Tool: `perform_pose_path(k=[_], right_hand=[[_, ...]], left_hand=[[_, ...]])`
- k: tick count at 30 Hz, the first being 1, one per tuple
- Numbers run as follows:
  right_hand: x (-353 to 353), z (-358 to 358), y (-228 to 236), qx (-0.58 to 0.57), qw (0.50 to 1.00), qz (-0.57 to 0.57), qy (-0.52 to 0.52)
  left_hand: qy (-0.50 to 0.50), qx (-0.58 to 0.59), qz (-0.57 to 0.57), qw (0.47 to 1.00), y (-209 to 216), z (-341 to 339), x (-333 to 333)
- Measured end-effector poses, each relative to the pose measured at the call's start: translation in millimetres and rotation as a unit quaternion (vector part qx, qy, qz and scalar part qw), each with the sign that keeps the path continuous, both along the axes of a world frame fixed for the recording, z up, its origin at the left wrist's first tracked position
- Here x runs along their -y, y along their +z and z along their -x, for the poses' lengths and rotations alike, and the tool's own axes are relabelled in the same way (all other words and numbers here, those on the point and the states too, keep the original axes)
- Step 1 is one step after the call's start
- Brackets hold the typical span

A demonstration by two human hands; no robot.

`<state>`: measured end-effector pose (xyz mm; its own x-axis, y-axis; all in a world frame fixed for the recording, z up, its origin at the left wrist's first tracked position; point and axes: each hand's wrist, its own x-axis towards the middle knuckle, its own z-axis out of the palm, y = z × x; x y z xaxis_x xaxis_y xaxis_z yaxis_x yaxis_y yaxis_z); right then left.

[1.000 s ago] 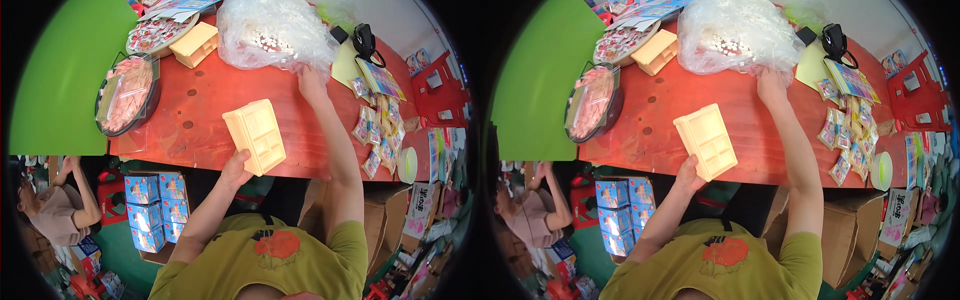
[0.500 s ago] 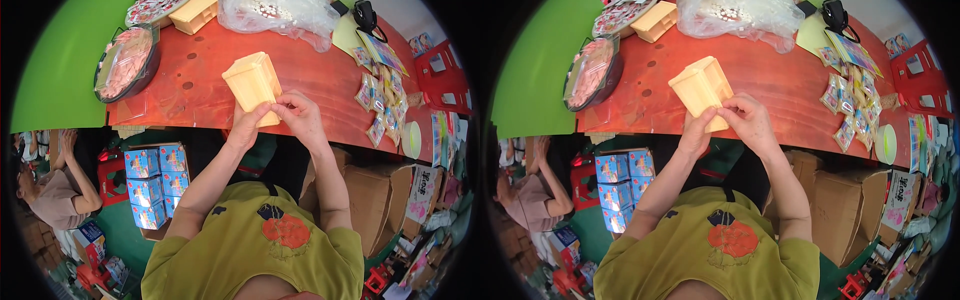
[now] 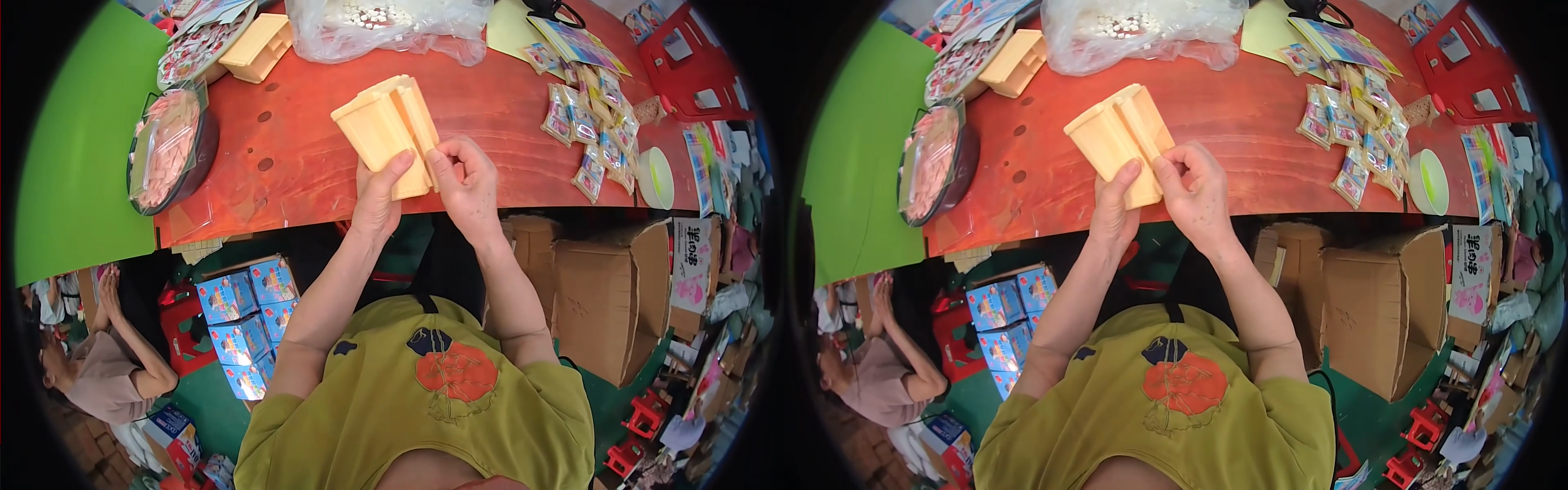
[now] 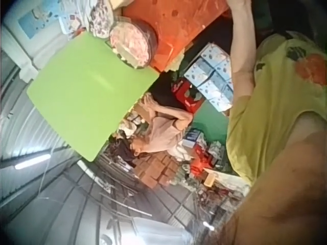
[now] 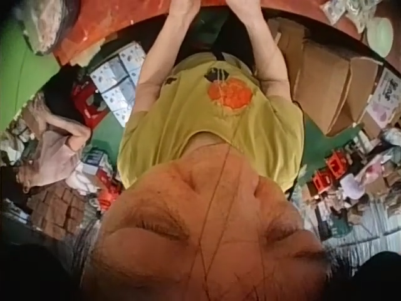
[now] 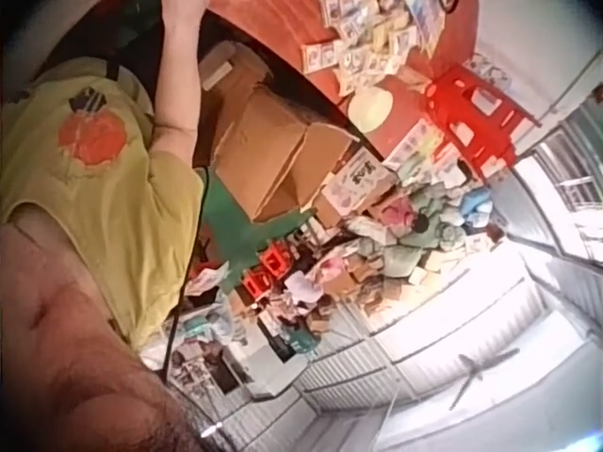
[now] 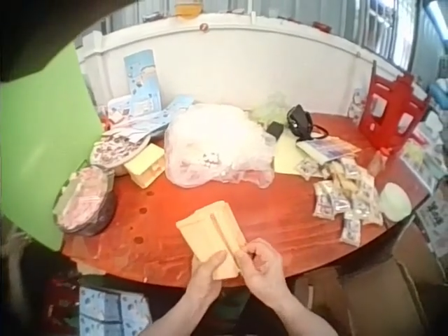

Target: Sorting and packaging small white toy pieces into plastic tray compartments at a factory workbench.

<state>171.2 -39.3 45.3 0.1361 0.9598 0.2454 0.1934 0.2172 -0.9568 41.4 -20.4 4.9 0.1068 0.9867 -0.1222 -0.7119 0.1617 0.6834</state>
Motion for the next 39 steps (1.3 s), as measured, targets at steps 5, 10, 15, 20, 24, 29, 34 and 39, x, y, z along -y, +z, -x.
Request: perform_pose_path(k=[5, 10, 15, 20, 24, 29, 34, 39], right_hand=[[-10.0, -54.5, 8.4, 0.217, 0.961, -0.06, -0.16], [-26.0, -104.1, -46.0, 0.506, 0.839, 0.072, -0.188], [-8.9, -81.4, -16.8, 0.537, 0.824, 0.042, -0.176], [4.0, -14.7, 22.3, 0.125, 0.985, -0.002, 0.12], [3.1, 15.8, 12.6, 0.092, 0.987, 0.027, 0.128], [6.3, 30.3, 9.9, 0.047, 0.992, 0.03, 0.112], [-3.7, 23.1, 3.8, 0.21, 0.973, -0.07, -0.068], [-33.2, -16.2, -34.9, 0.45, 0.885, 0.002, -0.116]], left_hand=[[0.016, -0.003, 0.009, 1.0, 2.0, 11.8, -7.4], [0.025, 0.006, 0.011, 1.0, -1.0, 13.1, -4.2], [0.01, 0.003, 0.024, 1.0, -4.2, 15.4, 4.1], [-0.015, -0.003, 0.0, 1.0, 0.6, 19.8, 8.9], [0.001, 0.001, 0.004, 1.0, 0.6, 31.9, 15.5], [0.046, -0.039, -0.011, 0.998, -1.4, 43.4, 18.4], [0.086, -0.022, 0.01, 0.996, -2.5, 53.5, 15.8], [0.099, -0.019, 0.016, 0.995, -1.2, 66.0, 18.5]])
